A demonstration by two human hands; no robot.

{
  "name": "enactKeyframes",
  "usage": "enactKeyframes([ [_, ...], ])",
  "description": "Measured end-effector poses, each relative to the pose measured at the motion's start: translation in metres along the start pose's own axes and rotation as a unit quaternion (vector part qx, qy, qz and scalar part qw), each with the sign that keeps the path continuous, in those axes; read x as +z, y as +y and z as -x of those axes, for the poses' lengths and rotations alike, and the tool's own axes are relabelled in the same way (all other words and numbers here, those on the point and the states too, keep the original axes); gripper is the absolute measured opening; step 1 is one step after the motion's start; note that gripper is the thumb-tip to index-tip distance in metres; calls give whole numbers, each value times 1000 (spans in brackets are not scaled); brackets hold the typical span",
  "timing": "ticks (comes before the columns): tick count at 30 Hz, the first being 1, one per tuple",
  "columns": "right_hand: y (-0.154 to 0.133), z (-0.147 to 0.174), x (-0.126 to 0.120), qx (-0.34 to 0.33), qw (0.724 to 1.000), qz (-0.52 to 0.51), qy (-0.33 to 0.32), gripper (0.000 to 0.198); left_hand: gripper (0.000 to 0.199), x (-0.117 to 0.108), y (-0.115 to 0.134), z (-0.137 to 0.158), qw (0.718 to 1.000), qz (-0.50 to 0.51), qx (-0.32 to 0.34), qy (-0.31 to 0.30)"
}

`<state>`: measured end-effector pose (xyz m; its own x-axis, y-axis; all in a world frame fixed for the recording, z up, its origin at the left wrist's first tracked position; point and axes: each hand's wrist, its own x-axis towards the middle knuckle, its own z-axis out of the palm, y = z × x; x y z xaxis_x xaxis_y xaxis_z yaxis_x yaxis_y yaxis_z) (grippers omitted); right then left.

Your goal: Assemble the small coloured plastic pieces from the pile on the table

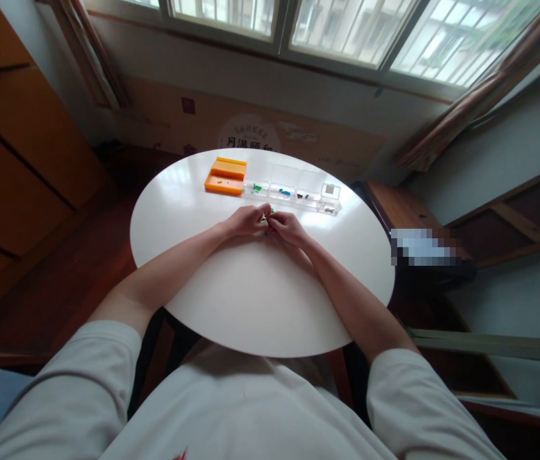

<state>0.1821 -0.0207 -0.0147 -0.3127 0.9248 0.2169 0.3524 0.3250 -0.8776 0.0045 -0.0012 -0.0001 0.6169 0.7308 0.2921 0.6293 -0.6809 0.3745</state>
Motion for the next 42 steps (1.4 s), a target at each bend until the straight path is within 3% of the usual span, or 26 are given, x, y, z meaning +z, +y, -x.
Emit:
enactKeyframes([
  [42, -9, 2, -1, -13, 1000, -5, -14, 22, 25, -2, 2, 1, 1000, 13, -11, -4],
])
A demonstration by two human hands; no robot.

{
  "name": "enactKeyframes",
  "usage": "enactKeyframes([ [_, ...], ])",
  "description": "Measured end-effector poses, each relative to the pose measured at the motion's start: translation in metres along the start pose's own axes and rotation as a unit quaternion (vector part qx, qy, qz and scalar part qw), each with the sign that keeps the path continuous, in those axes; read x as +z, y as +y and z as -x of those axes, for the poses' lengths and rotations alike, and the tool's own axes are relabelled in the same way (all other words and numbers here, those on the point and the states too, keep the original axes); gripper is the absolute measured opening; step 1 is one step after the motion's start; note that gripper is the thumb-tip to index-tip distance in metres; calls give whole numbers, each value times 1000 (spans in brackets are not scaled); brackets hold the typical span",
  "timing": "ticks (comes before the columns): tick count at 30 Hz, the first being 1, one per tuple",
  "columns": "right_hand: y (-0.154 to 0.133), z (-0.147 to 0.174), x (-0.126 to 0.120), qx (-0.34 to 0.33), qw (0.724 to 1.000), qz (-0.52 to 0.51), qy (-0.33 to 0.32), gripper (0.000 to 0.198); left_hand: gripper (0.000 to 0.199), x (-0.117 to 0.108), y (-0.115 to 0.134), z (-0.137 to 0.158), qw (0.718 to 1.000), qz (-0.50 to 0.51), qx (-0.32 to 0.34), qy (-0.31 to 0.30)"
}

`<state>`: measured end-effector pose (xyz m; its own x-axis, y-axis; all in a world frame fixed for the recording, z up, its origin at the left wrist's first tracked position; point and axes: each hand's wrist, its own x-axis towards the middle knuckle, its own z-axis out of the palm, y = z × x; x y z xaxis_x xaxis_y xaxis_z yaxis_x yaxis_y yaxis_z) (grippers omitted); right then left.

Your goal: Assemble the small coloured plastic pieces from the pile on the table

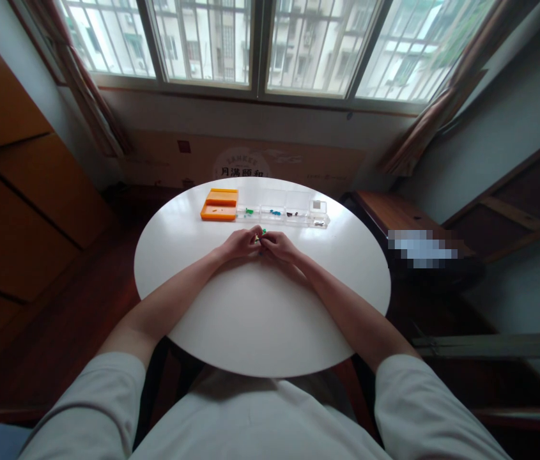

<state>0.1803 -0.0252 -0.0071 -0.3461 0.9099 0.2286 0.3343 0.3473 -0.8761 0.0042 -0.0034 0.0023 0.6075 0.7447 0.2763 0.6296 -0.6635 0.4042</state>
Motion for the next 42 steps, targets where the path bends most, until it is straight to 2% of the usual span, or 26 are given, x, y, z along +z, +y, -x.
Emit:
enactKeyframes([
  [23, 6, -2, 0, 11, 1000, -9, -1, 22, 25, 0, 0, -1, 1000, -1, 1, -2],
  [36, 5, -2, 0, -11, 1000, 16, 3, 21, 26, 1, -2, -1, 1000, 2, 3, -1],
  [42, 8, -3, 0, 5, 1000, 14, 5, 21, 25, 2, -3, -1, 1000, 1, 4, 9],
])
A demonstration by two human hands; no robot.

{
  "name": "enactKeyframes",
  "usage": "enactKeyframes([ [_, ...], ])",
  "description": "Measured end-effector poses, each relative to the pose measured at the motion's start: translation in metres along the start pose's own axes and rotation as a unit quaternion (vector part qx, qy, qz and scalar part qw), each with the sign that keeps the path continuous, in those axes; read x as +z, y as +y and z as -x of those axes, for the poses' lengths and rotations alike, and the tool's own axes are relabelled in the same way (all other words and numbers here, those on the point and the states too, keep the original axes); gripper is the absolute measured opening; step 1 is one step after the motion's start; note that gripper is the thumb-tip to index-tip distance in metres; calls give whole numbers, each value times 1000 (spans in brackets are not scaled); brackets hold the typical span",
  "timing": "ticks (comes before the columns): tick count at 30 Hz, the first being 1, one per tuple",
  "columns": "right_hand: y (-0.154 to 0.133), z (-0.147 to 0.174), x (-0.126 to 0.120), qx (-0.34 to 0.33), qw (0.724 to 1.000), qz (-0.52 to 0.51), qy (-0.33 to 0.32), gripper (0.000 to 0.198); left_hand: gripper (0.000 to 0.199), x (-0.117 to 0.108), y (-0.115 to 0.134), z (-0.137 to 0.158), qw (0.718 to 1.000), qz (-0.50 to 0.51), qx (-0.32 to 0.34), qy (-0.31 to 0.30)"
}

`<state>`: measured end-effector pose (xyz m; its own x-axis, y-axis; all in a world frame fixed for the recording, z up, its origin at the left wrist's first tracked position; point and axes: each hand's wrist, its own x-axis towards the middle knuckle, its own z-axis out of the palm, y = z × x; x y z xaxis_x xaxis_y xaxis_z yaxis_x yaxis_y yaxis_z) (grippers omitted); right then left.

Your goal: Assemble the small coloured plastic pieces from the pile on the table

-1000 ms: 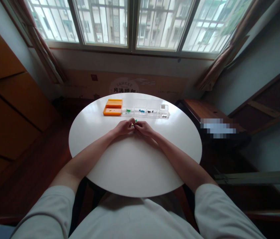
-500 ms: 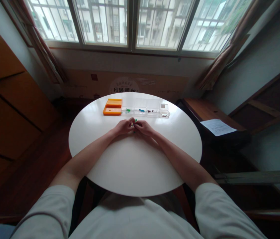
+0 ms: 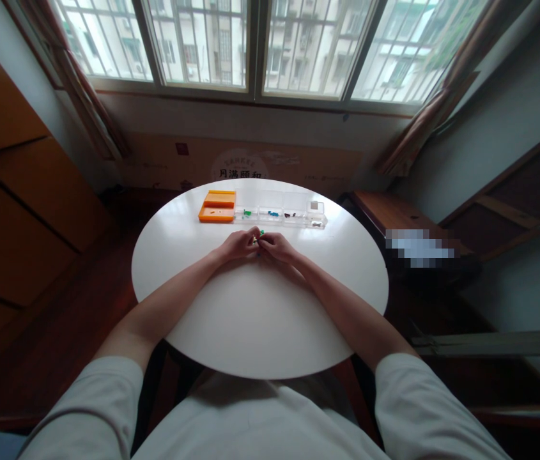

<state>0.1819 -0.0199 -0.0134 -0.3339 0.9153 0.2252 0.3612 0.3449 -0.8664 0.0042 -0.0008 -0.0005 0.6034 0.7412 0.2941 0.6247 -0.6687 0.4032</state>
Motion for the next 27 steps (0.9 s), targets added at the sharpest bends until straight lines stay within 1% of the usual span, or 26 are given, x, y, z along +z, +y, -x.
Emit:
enactKeyframes([
  [5, 0, 0, 0, -16, 1000, 4, -2, 21, 24, 0, 0, 0, 1000, 3, 4, -2],
  [12, -2, 1, 0, -2, 1000, -6, -3, 23, 25, 0, 0, 0, 1000, -2, 2, -2],
  [18, 1, 0, 0, -21, 1000, 4, -2, 21, 27, 0, 0, 0, 1000, -2, -3, -7],
  [27, 0, 0, 0, -19, 1000, 4, 0, 22, 26, 0, -1, 0, 1000, 3, -1, -2],
])
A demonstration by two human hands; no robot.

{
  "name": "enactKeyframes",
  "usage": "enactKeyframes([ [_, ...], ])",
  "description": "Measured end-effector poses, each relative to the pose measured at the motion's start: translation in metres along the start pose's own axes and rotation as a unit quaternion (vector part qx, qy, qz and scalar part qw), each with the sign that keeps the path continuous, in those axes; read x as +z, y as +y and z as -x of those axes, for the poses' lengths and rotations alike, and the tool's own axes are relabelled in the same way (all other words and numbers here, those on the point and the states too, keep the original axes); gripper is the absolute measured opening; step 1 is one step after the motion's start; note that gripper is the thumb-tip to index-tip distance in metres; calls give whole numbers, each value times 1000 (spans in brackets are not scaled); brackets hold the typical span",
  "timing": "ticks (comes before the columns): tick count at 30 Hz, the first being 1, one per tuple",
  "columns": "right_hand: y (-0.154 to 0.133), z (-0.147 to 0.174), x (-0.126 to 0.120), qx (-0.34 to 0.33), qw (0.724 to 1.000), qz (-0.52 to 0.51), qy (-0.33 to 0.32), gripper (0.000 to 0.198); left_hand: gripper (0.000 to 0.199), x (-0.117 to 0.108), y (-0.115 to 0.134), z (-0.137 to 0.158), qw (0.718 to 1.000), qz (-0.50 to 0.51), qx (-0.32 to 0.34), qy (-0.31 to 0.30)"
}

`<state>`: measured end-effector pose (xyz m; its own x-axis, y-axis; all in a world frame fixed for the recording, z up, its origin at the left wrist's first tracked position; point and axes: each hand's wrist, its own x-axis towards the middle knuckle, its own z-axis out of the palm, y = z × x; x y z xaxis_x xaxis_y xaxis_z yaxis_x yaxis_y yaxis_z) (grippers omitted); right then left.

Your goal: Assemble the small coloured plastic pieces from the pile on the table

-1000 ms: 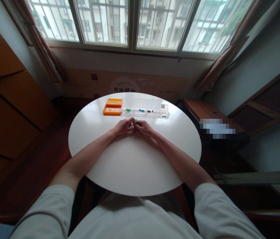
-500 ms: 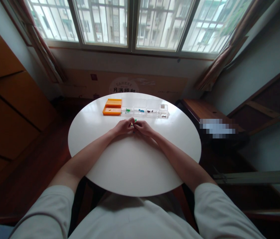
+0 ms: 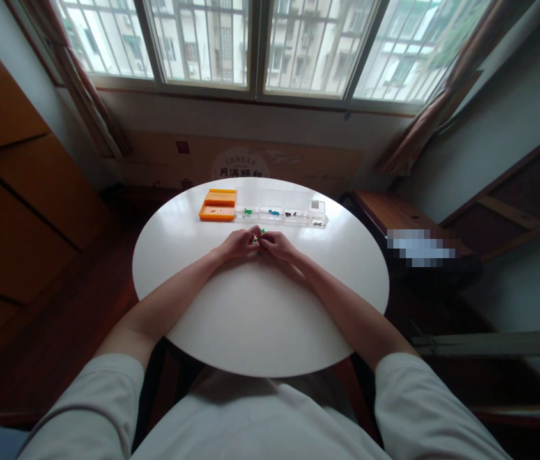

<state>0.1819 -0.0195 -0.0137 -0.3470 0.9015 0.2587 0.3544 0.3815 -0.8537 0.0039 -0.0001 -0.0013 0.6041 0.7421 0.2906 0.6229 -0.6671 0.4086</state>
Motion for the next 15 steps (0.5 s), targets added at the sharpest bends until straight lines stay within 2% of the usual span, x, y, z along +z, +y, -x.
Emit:
enactKeyframes([
  [15, -1, 1, 0, 10, 1000, 2, -1, 22, 25, -2, 3, 1, 1000, -4, -6, -3],
])
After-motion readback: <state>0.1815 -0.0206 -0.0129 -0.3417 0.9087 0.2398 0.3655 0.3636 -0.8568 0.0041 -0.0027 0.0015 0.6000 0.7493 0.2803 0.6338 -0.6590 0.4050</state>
